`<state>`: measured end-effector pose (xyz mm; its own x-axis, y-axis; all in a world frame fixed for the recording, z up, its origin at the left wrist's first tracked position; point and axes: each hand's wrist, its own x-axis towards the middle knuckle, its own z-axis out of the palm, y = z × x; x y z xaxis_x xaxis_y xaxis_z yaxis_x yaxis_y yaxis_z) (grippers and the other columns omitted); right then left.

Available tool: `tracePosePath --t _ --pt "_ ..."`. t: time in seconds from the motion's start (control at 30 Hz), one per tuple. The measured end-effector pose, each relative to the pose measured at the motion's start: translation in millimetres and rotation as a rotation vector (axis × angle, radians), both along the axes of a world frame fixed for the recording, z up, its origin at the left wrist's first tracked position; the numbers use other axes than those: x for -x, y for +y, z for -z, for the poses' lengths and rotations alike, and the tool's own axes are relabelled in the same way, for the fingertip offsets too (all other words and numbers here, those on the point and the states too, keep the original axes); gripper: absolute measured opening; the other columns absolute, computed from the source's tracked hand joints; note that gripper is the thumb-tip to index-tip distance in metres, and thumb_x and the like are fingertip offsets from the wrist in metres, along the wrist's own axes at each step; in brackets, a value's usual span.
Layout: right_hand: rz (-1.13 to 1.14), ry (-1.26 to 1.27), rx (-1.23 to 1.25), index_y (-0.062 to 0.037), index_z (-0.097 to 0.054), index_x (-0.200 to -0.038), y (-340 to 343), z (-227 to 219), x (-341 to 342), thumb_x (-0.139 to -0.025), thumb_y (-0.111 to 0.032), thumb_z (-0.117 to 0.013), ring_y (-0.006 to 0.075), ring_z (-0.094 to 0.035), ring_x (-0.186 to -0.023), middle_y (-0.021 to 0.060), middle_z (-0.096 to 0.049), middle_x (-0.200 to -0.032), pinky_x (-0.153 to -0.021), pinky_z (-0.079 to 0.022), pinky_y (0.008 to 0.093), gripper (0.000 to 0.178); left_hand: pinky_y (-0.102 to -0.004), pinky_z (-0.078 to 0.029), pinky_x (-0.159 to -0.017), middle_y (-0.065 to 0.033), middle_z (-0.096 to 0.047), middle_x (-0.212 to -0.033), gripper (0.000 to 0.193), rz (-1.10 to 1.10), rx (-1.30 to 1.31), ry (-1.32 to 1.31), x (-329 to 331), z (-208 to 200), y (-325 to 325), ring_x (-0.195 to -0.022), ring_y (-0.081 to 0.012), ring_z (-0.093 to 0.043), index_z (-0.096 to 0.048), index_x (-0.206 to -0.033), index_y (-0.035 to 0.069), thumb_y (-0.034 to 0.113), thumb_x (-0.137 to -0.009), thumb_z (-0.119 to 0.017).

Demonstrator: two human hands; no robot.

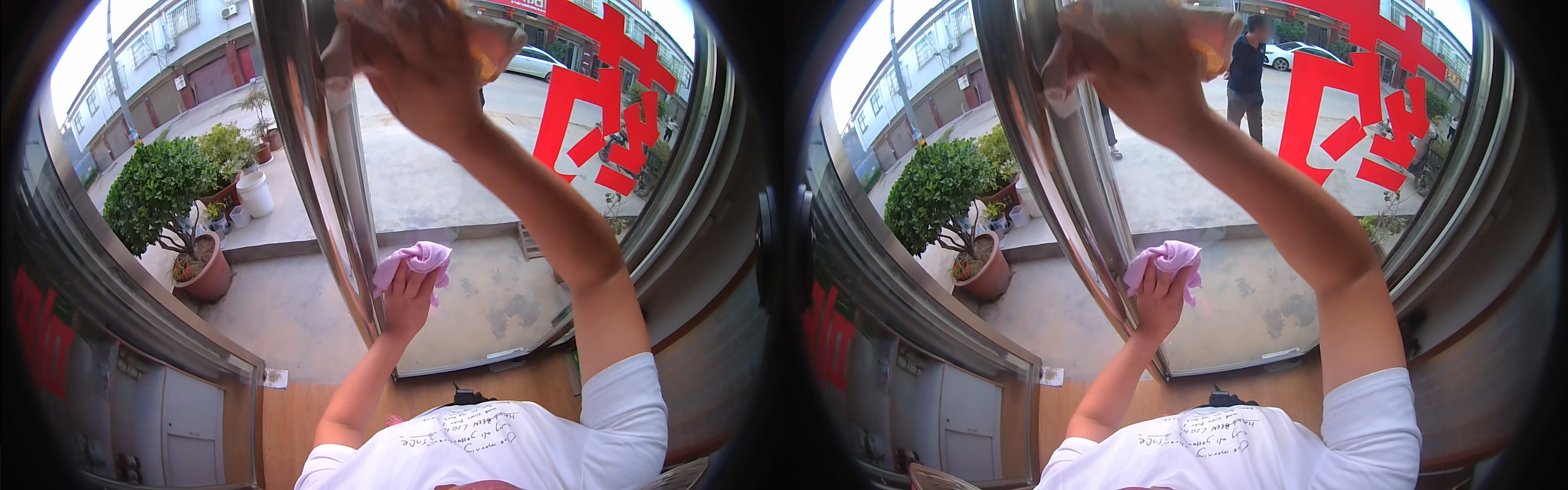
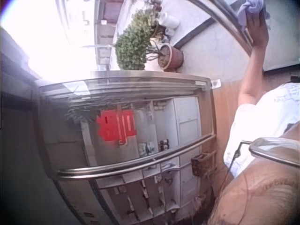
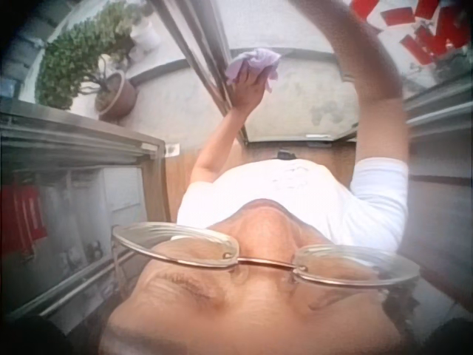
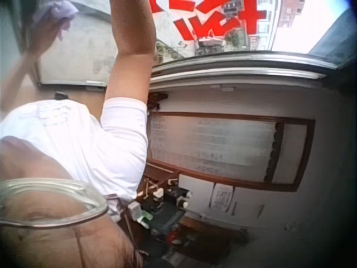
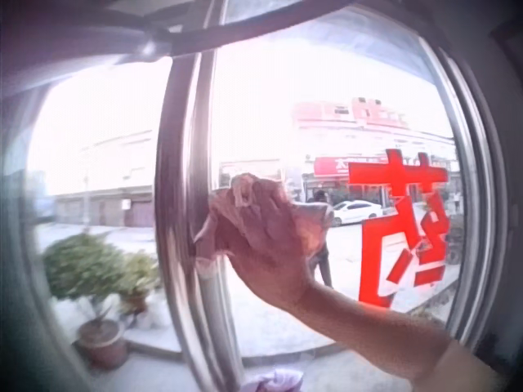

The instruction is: The person cleans a glass door and its handle with two cloths, wiping the metal surfaces and the glass pane.

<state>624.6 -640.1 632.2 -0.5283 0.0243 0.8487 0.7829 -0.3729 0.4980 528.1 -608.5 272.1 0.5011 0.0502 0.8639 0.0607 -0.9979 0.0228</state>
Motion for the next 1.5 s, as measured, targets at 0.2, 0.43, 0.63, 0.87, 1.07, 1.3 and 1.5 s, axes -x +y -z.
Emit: tracePosePath --t 0.2,0.43,0.63,0.87,1.07,1.3,1.5 --pt "-0.107 0.033 0.251 -0.0152 -0.068 -0.098 -1 134 -6 -0.069 -0.017 -0.073 0.0367 -0.051 -0.128 0.0014 -0.057 -0.134 -0.104 -0.041 0.0533 0.029 -0.0484 -0.039 -0.108 -0.0019 -0.046 -0.144 0.054 -0.009 0.040 0.124 2 61 -5 -0.139 -0.0342 -0.037 -0.060 -0.134 0.027 0.015 -0.081 -0.061" --pt "-0.110 0.045 0.488 -0.0258 -0.067 -0.098 -16 207 -8 -0.078 -0.020 -0.072 0.0169 -0.053 -0.128 -0.0066 -0.061 -0.124 -0.112 -0.038 0.0461 0.021 -0.0481 -0.041 -0.108 -0.0045 -0.046 -0.143 0.054 0.128 0.105 0.282 10 96 -11 -0.139 -0.0359 -0.038 -0.061 -0.132 0.021 0.009 -0.079 -0.061" --pt "0.088 0.009 0.172 -0.0306 -0.069 -0.113 3 71 -5 -0.072 -0.021 -0.067 0.0211 -0.052 -0.124 -0.0092 -0.061 -0.118 -0.083 -0.051 0.0357 0.042 -0.0478 -0.044 -0.106 -0.0063 -0.047 -0.140 0.048 0.076 0.160 0.155 20 54 -14 -0.133 -0.0361 -0.042 -0.064 -0.127 0.015 0.006 -0.080 -0.062" --pt "-0.375 0.121 0.234 -0.0116 -0.069 -0.100 19 121 17 -0.069 -0.018 -0.071 0.0305 -0.056 -0.122 0.0045 -0.064 -0.119 -0.102 -0.046 0.0497 0.032 -0.0491 -0.041 -0.107 -0.0078 -0.047 -0.139 0.052 0.071 0.259 0.224 24 56 -19 -0.135 -0.0386 -0.039 -0.062 -0.129 0.015 0.005 -0.079 -0.062" --pt "-0.239 0.449 0.687 -0.0108 -0.072 -0.088 -9 298 9 -0.069 -0.003 -0.067 0.0199 -0.062 -0.115 0.0052 -0.064 -0.127 -0.092 -0.053 0.0307 0.021 -0.0498 -0.037 -0.109 -0.0117 -0.045 -0.140 0.058 0.128 0.298 0.302 31 85 -23 -0.135 -0.0401 -0.038 -0.058 -0.134 0.014 0.001 -0.077 -0.059" --pt "-0.251 0.377 0.817 -0.0219 -0.071 -0.100 -45 274 5 -0.075 -0.013 -0.070 0.0214 -0.059 -0.120 -0.0011 -0.060 -0.134 -0.096 -0.048 0.0344 0.026 -0.0511 -0.038 -0.108 -0.0122 -0.046 -0.139 0.057 0.143 0.287 0.322 34 86 -18 -0.133 -0.0416 -0.040 -0.057 -0.134 0.011 0.003 -0.078 -0.057" --pt "0.110 -0.024 0.326 -0.0287 -0.072 -0.101 -50 124 -35 -0.068 -0.021 -0.074 0.0229 -0.051 -0.130 -0.0093 -0.061 -0.126 -0.110 -0.036 0.0486 0.034 -0.0491 -0.036 -0.112 -0.0090 -0.034 -0.156 0.053 0.090 0.150 0.132 3 35 -8 -0.143 -0.0434 -0.028 -0.057 -0.137 0.015 0.002 -0.086 -0.056"
